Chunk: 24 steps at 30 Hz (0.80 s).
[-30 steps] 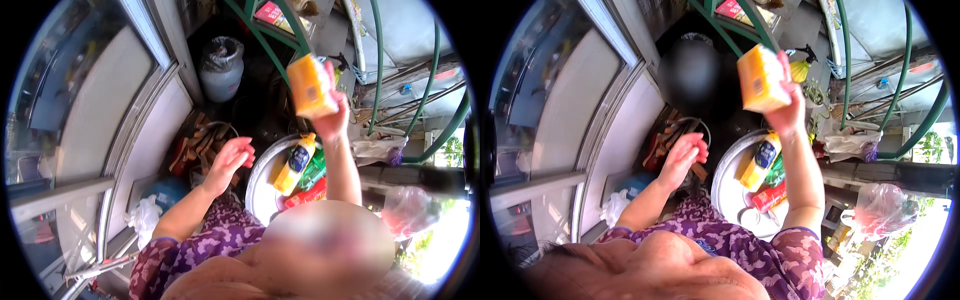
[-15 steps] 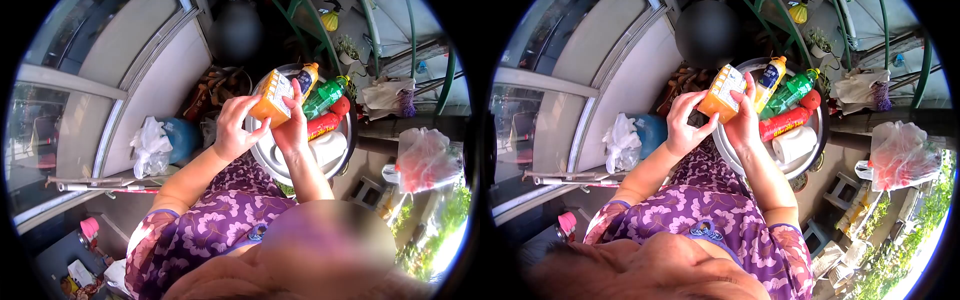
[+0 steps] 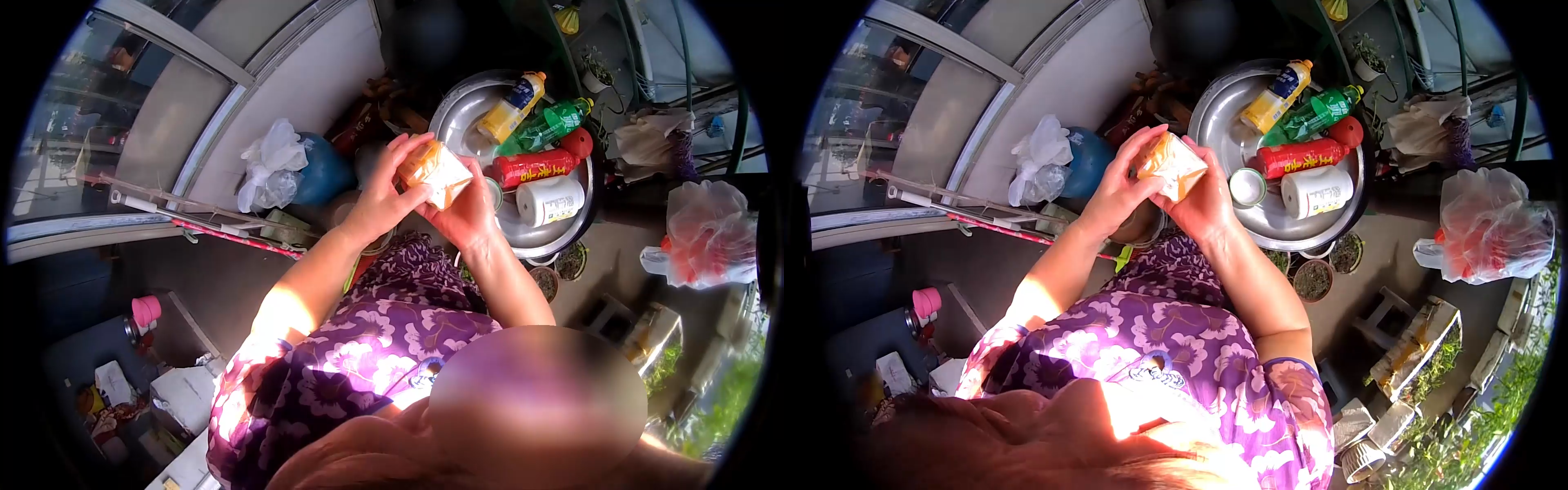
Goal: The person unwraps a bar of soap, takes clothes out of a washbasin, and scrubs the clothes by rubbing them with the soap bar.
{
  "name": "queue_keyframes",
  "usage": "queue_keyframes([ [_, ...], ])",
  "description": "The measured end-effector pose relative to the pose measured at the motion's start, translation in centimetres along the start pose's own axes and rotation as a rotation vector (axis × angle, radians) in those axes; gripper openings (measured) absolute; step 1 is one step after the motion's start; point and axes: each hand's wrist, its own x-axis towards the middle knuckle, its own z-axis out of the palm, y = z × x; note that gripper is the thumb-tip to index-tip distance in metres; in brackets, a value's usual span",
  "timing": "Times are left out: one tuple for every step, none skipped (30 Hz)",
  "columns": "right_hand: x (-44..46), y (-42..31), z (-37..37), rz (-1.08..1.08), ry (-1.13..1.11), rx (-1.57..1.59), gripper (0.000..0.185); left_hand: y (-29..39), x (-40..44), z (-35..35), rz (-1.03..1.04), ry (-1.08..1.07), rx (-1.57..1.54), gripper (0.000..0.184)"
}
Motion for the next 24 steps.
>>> queue_keyframes([
  [-0.1, 0.4, -0.5, 0.008, 0.021, -0.050, 0.035, 0.2, -0.3, -0.2, -0.032, -0.012, -0.027, 0.060],
  [-0.2, 0.8, -0.9, 0.018, 0.019, -0.066, 0.036, 0.3, -0.6, -0.5, -0.063, -0.025, -0.056, 0.062],
  [-0.3, 1.1, -1.2, 0.027, 0.017, -0.085, 0.036, 0.5, -0.9, -0.8, -0.116, -0.054, -0.078, 0.062],
  [-0.3, 1.5, -1.3, 0.033, 0.018, -0.104, 0.037, 0.4, -1.3, -1.0, -0.107, -0.052, -0.023, 0.060],
  [-0.6, 1.7, -1.3, 0.025, 0.047, -0.114, 0.040, 0.2, -1.7, -1.1, -0.096, -0.049, 0.031, 0.059],
  [-0.6, 1.9, -1.4, 0.022, 0.040, -0.134, 0.041, 0.0, -1.9, -1.2, -0.082, -0.046, 0.083, 0.058],
  [-0.8, 2.1, -1.5, 0.020, 0.035, -0.154, 0.042, -0.2, -2.3, -1.4, -0.060, -0.034, 0.104, 0.058],
  [-0.9, 2.4, -1.6, 0.020, 0.033, -0.175, 0.044, -0.3, -2.7, -1.5, -0.040, -0.021, 0.123, 0.057],
  [-0.9, 2.6, -1.7, 0.044, 0.036, -0.190, 0.045, -0.4, -3.1, -1.8, -0.020, -0.005, 0.140, 0.056],
  [-0.6, 2.6, -1.9, 0.072, 0.039, -0.208, 0.046, -0.5, -3.5, -2.2, -0.074, -0.005, 0.077, 0.056],
  [-0.4, 2.9, -1.9, 0.101, 0.038, -0.226, 0.048, -0.4, -3.8, -2.9, -0.126, -0.006, 0.016, 0.056],
  [-0.1, 3.3, -1.6, 0.110, 0.050, -0.263, 0.042, -0.4, -4.2, -3.7, -0.176, -0.006, -0.045, 0.056],
  [0.1, 3.8, -1.2, 0.120, 0.063, -0.300, 0.038, -0.4, -4.7, -4.4, -0.162, 0.005, -0.039, 0.055],
  [0.2, 4.5, -0.7, 0.131, 0.075, -0.336, 0.035, -0.4, -5.4, -5.1, -0.148, 0.016, -0.033, 0.055],
  [0.3, 5.3, 0.1, 0.147, 0.104, -0.378, 0.037, -0.4, -6.0, -5.8, -0.133, 0.029, -0.028, 0.054],
  [0.5, 6.2, 0.6, 0.157, 0.126, -0.417, 0.038, -0.4, -6.8, -6.6, -0.146, 0.049, -0.036, 0.053],
  [0.7, 7.2, 1.0, 0.166, 0.147, -0.456, 0.040, -0.4, -7.6, -7.3, -0.159, 0.070, -0.045, 0.052],
  [0.9, 8.3, 1.5, 0.177, 0.167, -0.496, 0.041, -0.2, -8.4, -8.1, -0.172, 0.092, -0.054, 0.052],
  [1.1, 9.4, 2.0, 0.191, 0.156, -0.516, 0.044, -0.3, -9.4, -8.8, -0.166, 0.124, -0.064, 0.051],
  [1.4, 10.6, 2.1, 0.200, 0.160, -0.530, 0.044, -1.0, -10.3, -9.6, -0.159, 0.154, -0.072, 0.050],
  [1.8, 11.8, 2.1, 0.208, 0.161, -0.544, 0.043, -1.1, -11.2, -10.3, -0.151, 0.184, -0.078, 0.049],
  [2.1, 12.9, 2.1, 0.217, 0.163, -0.557, 0.043, -0.9, -12.1, -11.0, -0.175, 0.198, -0.129, 0.048],
  [2.6, 13.5, 1.2, 0.250, 0.087, -0.562, 0.057, -0.9, -13.1, -11.6, -0.199, 0.211, -0.181, 0.048],
  [2.8, 14.4, 1.3, 0.252, 0.105, -0.582, 0.055, -0.9, -13.9, -12.0, -0.221, 0.224, -0.232, 0.048],
])
